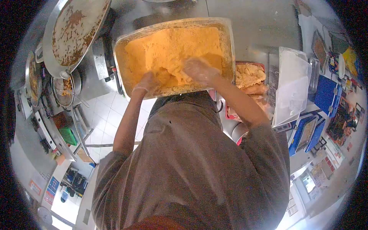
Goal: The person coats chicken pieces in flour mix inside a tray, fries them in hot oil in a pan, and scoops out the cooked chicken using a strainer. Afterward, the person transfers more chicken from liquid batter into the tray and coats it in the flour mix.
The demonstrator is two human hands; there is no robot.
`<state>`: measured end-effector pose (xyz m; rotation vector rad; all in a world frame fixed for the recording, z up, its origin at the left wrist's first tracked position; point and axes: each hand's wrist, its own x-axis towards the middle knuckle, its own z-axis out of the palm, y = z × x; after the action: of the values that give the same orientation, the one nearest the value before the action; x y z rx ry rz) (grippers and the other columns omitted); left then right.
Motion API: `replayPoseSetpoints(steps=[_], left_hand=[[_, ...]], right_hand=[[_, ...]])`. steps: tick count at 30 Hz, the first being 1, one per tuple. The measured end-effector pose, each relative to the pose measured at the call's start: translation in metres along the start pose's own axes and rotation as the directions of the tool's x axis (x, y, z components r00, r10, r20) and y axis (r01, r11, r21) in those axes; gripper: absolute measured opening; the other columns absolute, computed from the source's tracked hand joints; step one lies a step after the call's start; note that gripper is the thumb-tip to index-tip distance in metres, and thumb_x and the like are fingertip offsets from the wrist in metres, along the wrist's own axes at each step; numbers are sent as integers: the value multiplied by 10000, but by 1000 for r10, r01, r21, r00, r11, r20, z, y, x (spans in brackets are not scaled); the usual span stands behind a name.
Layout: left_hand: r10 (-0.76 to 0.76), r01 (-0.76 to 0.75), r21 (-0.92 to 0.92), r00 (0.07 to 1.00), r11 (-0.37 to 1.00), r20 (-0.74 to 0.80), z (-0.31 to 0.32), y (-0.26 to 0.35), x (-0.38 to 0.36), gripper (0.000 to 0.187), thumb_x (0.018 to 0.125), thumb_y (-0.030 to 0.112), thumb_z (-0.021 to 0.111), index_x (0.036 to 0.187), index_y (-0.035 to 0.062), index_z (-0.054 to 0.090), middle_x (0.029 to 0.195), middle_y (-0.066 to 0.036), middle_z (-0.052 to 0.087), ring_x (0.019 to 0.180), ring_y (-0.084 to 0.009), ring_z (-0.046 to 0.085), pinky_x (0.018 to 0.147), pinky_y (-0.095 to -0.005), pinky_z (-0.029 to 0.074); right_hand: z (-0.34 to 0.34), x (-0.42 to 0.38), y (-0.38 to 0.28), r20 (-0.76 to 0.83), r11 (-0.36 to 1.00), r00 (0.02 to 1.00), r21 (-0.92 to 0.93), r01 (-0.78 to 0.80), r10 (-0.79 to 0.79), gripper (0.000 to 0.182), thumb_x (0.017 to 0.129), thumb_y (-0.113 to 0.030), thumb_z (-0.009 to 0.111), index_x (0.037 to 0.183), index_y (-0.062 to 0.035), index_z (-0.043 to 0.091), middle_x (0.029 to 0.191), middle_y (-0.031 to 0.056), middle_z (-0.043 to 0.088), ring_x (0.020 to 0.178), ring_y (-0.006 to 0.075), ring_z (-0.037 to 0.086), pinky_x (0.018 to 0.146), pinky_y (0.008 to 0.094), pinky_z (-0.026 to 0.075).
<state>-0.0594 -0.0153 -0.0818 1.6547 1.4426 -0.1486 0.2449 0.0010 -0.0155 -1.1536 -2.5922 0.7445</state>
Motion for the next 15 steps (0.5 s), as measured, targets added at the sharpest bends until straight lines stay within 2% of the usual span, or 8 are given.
replayPoseSetpoints(steps=[1, 5, 7, 9, 11, 13, 14, 15], left_hand=[[-33, 33, 47, 999, 998, 5, -19, 21, -16, 356, 820, 263, 651, 975, -55, 686, 1026, -314, 661, 1030, -431, 647, 875, -472, 517], [-92, 94, 135, 996, 986, -23, -32, 33, -29, 308, 822, 226, 627, 953, -44, 692, 1000, -316, 659, 987, -437, 661, 848, -484, 521], [-22, 27, 113, 999, 993, -42, -33, 29, -30, 324, 826, 248, 630, 955, -42, 690, 967, -299, 668, 936, -437, 667, 833, -484, 526], [-3, 4, 16, 999, 1000, -43, -33, 22, -30, 336, 828, 272, 635, 956, -33, 693, 934, -281, 675, 893, -431, 669, 817, -482, 529], [-34, 30, -156, 999, 987, -19, -32, 11, -29, 345, 828, 298, 641, 956, -18, 700, 901, -263, 681, 856, -421, 666, 799, -478, 530], [70, -41, 121, 967, 992, -246, -44, 28, -43, 322, 825, 296, 648, 940, 1, 710, 863, -246, 681, 830, -405, 662, 781, -475, 530], [137, -45, 260, 929, 965, -344, -51, 37, -50, 311, 824, 295, 651, 932, 11, 715, 844, -237, 682, 817, -397, 661, 772, -474, 529], [114, -43, 197, 924, 979, -364, -55, 41, -54, 311, 822, 302, 657, 946, 24, 721, 853, -236, 684, 831, -392, 663, 777, -473, 529]], right_hand=[[-5, 14, -9, -13, 995, 999, -89, 47, -48, 200, 819, -124, 583, 950, -17, 689, 986, 172, 697, 973, 318, 667, 818, 470, 541], [38, 39, 11, 406, 975, 910, -156, 161, -86, 235, 815, -145, 578, 979, -23, 695, 990, 176, 696, 955, 332, 673, 803, 470, 545], [28, 42, 15, 585, 977, 808, -128, 173, -66, 255, 808, -167, 587, 995, -31, 694, 992, 170, 697, 949, 337, 676, 792, 474, 545], [25, 22, 20, 525, 991, 851, -108, 78, -10, 268, 799, -193, 599, 995, -34, 689, 987, 157, 700, 945, 342, 676, 782, 478, 545], [9, -2, 20, 352, 997, 936, -76, 26, 2, 265, 796, -204, 604, 993, -42, 678, 987, 145, 698, 949, 337, 673, 784, 476, 541], [-20, -20, 15, 49, 999, 998, -32, 37, -35, 246, 799, -200, 602, 987, -53, 662, 993, 132, 690, 962, 322, 667, 800, 468, 533], [-13, -32, 22, -22, 999, 1000, 40, -2, 3, 238, 807, -201, 597, 989, -59, 655, 996, 123, 682, 967, 313, 659, 812, 456, 528], [3, -47, 29, -89, 992, 995, 117, -37, 48, 231, 815, -203, 592, 991, -65, 649, 998, 115, 675, 971, 305, 652, 824, 445, 522]])
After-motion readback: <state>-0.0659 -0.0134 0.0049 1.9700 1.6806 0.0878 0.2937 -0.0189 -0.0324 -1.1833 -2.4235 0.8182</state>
